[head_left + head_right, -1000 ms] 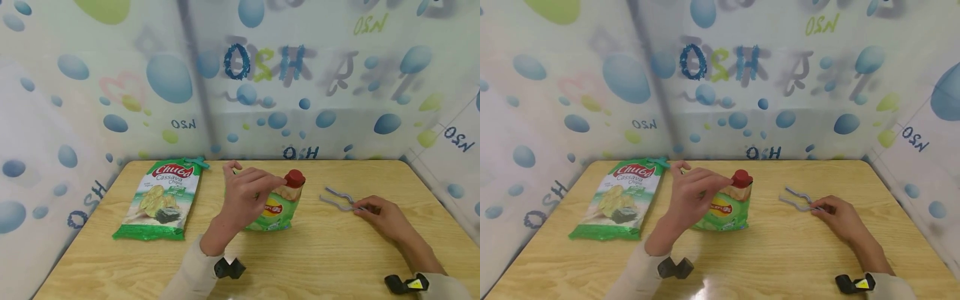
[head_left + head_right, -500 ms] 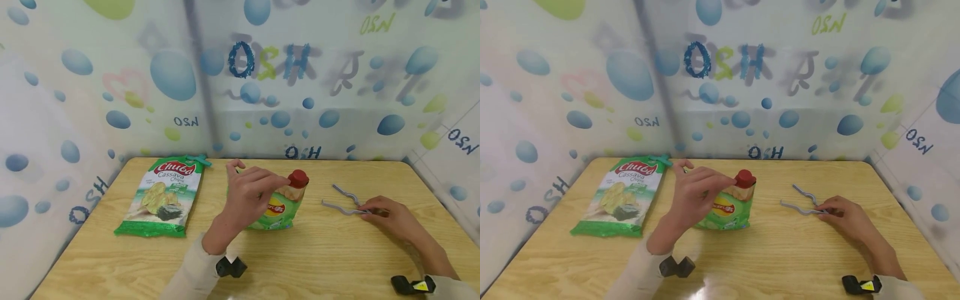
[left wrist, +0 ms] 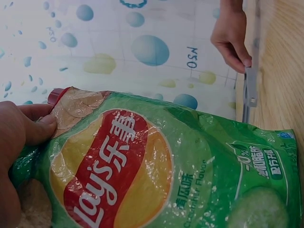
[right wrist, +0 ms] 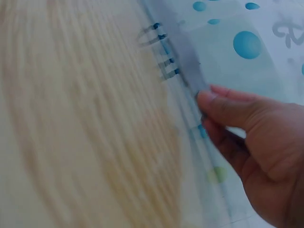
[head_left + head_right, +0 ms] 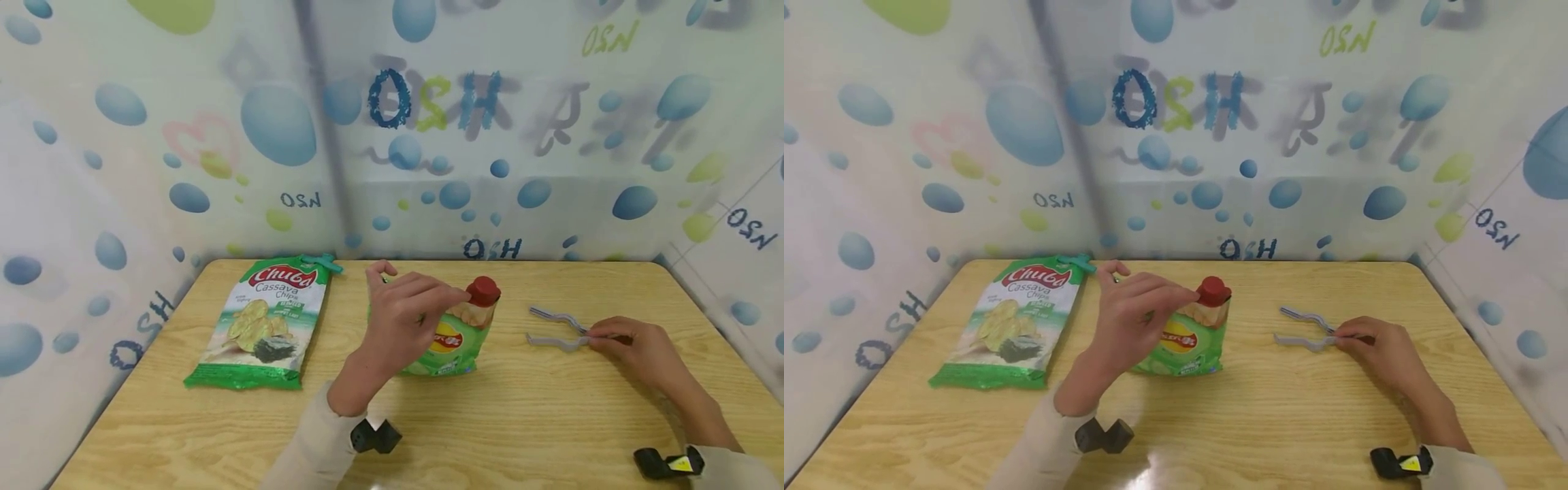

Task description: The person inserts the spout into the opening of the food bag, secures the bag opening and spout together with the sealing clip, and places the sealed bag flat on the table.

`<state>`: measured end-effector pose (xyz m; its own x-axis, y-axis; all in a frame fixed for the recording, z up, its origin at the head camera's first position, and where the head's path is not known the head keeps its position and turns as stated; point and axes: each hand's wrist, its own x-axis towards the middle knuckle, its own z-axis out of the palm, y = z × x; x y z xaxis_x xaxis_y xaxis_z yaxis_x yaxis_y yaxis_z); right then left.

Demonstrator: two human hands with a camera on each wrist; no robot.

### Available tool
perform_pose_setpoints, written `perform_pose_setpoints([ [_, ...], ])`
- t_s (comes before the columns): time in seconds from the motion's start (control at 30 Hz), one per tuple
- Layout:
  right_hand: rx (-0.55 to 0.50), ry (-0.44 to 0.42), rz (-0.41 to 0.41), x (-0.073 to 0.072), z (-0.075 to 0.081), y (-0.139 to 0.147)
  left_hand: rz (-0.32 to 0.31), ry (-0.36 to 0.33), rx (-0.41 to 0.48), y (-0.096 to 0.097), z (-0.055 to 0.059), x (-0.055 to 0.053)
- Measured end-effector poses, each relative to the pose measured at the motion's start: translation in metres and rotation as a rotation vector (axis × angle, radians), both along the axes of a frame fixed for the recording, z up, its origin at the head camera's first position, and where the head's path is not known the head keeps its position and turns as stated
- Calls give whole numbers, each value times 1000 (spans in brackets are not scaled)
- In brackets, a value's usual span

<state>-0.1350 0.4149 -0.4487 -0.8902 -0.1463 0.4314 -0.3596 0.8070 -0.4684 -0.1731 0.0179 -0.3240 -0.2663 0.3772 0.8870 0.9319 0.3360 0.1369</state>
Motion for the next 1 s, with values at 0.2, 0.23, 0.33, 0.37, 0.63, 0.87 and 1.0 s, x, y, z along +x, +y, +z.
perform_pose_setpoints([
  [0.2, -74, 25, 34, 0, 17, -8, 1, 3, -2, 0, 0, -1],
  [0.23, -92, 36, 37, 0, 20, -9, 2, 2, -4, 0, 0, -1],
  [0.33, -145, 67, 57, -3, 30, -16, 4, -1, -9, 0, 0, 0],
  [0.37, -155, 82, 69, -4, 34, -19, 5, -2, -9, 0, 0, 0],
  [0.63, -152, 159, 197, -11, 67, -51, -3, 0, -6, 0, -2, -2],
  [0.87, -240, 149, 293, -11, 80, -65, -8, -3, -7, 0, -2, -1],
  [1.0, -260, 129, 314, -9, 85, -70, -3, -5, -11, -1, -1, 0],
])
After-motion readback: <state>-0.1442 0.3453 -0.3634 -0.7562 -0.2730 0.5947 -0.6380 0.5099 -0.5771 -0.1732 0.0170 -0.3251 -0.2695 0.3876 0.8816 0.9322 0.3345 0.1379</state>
